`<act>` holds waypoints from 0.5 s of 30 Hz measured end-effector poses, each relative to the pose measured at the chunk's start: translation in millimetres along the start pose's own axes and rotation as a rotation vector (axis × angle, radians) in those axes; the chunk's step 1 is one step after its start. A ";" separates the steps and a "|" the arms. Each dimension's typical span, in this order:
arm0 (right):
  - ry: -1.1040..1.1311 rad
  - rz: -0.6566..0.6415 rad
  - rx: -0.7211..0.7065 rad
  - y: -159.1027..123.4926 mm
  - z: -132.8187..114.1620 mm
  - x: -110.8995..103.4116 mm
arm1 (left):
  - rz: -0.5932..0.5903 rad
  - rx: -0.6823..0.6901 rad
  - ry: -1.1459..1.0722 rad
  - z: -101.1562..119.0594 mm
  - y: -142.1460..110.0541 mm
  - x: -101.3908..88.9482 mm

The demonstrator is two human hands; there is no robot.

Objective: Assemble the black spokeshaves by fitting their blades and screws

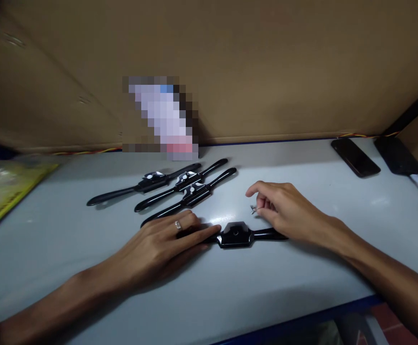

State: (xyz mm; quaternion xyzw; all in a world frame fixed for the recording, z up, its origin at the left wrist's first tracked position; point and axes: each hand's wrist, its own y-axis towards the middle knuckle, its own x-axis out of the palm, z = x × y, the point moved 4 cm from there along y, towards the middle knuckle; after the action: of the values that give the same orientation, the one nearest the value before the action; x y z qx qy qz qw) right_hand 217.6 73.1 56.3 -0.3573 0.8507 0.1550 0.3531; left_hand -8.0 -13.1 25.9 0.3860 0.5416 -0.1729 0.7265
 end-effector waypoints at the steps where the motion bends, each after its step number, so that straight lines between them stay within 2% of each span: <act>1: -0.012 0.016 -0.037 -1.4 -5.1 1.9 | -0.002 -0.001 0.003 -0.3 -0.3 0.4; 7: -0.099 -0.041 -0.169 -10.3 -24.2 19.6 | 0.006 0.015 0.003 -0.8 -0.3 0.5; 11: -0.120 -0.085 -0.188 -10.6 -25.7 27.4 | 0.014 0.025 0.018 -0.8 1.1 -0.6; 15: -0.139 -0.068 -0.223 -8.9 -25.1 31.9 | 0.015 0.028 0.029 -0.5 2.1 -1.7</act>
State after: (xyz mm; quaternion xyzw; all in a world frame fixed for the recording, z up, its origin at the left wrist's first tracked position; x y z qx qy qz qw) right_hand 195.9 38.0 51.2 -0.4112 0.7891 0.2608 0.3744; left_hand -7.5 -11.7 28.2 0.4026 0.5466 -0.1695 0.7144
